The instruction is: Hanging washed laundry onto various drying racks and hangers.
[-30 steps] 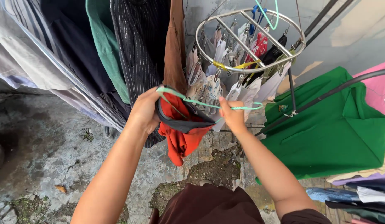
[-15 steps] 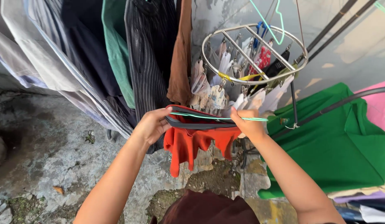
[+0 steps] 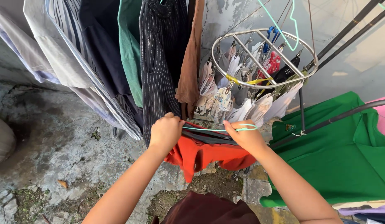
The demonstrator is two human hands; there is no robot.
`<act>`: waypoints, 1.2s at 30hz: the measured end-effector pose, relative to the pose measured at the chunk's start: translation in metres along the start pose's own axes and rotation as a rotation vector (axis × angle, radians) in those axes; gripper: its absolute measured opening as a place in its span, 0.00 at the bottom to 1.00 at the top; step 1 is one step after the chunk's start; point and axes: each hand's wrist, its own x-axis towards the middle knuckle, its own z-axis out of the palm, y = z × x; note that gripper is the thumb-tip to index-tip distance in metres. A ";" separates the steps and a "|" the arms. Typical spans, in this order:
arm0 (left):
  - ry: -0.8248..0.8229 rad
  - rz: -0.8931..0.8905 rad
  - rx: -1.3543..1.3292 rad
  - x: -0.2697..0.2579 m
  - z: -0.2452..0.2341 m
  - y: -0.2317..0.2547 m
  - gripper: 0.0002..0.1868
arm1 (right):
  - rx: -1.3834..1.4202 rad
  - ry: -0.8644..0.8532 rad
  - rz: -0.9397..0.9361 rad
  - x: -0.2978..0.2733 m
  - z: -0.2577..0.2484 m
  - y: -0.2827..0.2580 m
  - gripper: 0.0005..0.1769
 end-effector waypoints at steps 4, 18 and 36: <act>0.033 0.142 0.037 -0.003 -0.002 0.014 0.17 | -0.067 -0.066 -0.014 0.007 0.006 -0.002 0.26; -0.160 0.009 -0.248 -0.020 0.033 -0.077 0.12 | 0.085 -0.132 0.219 0.024 -0.046 -0.011 0.20; -0.122 0.190 -0.645 -0.026 0.046 0.040 0.14 | 0.083 -0.444 0.138 -0.002 -0.001 -0.025 0.17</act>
